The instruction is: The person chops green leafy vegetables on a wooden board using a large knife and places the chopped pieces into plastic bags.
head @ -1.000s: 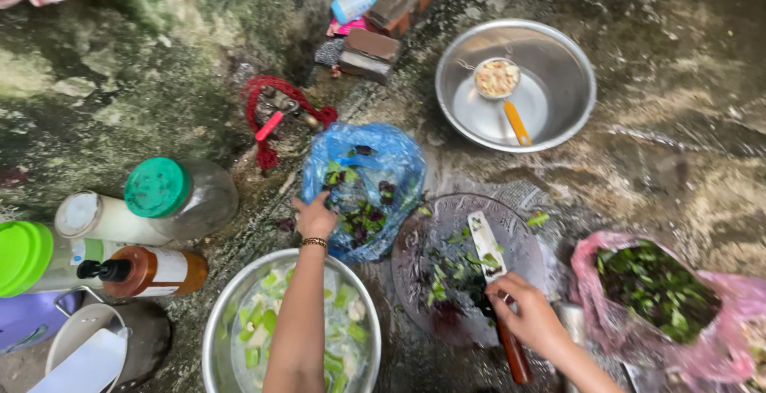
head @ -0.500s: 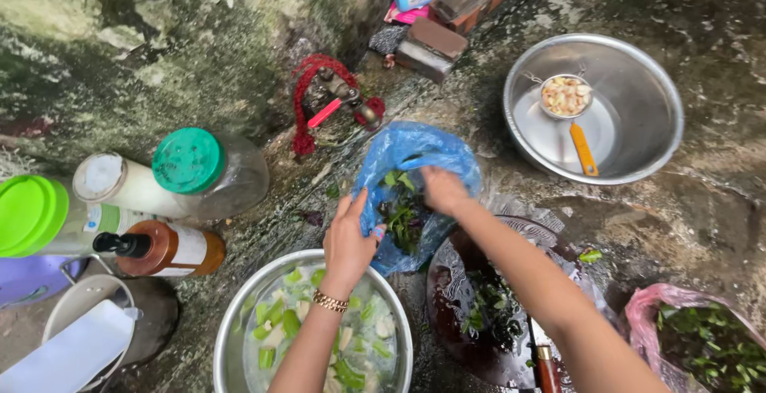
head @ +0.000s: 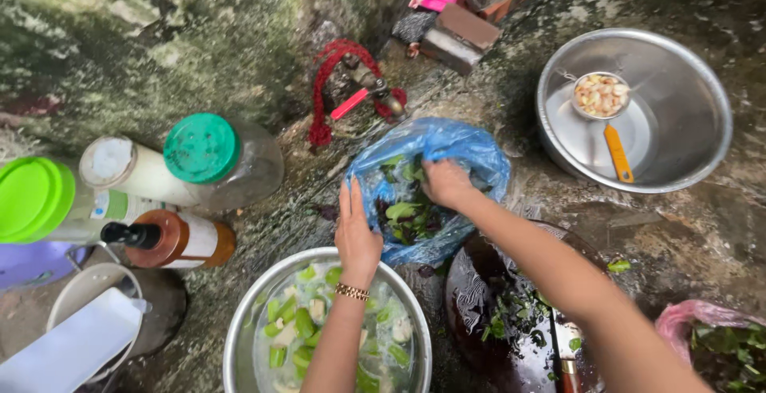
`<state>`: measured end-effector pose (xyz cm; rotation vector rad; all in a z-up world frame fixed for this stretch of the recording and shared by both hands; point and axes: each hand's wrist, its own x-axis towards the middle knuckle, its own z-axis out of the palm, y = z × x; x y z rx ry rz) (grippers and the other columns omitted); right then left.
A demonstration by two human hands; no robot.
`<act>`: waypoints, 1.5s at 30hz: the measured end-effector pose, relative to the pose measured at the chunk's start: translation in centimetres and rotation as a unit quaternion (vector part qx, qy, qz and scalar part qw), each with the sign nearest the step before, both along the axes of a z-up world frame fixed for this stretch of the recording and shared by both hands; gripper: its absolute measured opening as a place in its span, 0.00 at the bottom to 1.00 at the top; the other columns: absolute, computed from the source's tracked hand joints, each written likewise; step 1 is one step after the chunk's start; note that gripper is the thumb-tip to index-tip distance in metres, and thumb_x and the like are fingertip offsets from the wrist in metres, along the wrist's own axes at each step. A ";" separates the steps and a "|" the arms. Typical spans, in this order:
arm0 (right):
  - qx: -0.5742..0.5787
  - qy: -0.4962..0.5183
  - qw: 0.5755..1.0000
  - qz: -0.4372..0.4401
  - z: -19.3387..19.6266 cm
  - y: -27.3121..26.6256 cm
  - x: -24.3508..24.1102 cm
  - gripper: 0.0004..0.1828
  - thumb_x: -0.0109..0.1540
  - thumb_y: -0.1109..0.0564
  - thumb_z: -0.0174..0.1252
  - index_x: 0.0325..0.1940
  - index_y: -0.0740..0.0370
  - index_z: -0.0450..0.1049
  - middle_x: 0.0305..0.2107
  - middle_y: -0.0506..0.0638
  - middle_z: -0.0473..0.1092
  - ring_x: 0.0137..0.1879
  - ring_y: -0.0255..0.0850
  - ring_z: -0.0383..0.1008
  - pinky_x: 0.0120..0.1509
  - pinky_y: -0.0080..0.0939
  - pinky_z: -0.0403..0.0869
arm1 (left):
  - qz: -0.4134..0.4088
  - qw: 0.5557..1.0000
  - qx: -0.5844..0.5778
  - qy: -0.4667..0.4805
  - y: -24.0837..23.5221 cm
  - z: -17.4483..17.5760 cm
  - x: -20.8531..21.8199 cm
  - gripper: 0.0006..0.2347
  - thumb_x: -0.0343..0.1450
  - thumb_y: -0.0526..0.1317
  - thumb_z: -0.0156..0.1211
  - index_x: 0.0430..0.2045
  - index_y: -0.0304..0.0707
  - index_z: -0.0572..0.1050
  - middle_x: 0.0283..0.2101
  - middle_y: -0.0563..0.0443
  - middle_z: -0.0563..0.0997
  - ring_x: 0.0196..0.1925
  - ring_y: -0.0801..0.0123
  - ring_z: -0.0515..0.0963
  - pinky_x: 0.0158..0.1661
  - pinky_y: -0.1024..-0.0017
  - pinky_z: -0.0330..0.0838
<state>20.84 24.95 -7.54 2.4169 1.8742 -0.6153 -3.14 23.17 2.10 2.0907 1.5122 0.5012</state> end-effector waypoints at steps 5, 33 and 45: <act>0.110 0.025 0.994 -0.018 -3.2 1.4 -2.6 0.36 0.57 0.47 0.66 0.67 0.57 0.65 0.50 0.67 0.71 0.60 0.64 0.69 0.62 0.59 0.70 | 0.011 0.999 0.037 -0.023 0.2 0.2 0.0 0.47 0.53 0.19 0.62 0.72 0.46 0.53 0.75 0.43 0.56 0.60 0.43 0.75 0.51 0.58 0.75; 0.312 0.121 0.940 0.070 -2.4 0.0 2.8 0.11 0.48 0.67 0.63 0.35 0.64 0.77 0.48 0.57 0.74 0.53 0.58 0.74 0.55 0.53 0.73 | 0.025 0.999 0.032 0.008 -0.2 0.1 -0.1 0.47 0.53 0.24 0.67 0.71 0.45 0.53 0.75 0.45 0.56 0.50 0.50 0.81 0.44 0.61 0.78; 0.154 0.221 0.937 0.222 3.0 -1.5 -5.9 0.30 0.50 0.67 0.60 0.58 0.62 0.72 0.59 0.59 0.68 0.67 0.56 0.64 0.70 0.60 0.64 | 0.017 0.999 0.042 0.024 -0.3 -0.2 0.0 0.46 0.54 0.23 0.65 0.71 0.46 0.54 0.74 0.46 0.57 0.54 0.50 0.80 0.43 0.63 0.79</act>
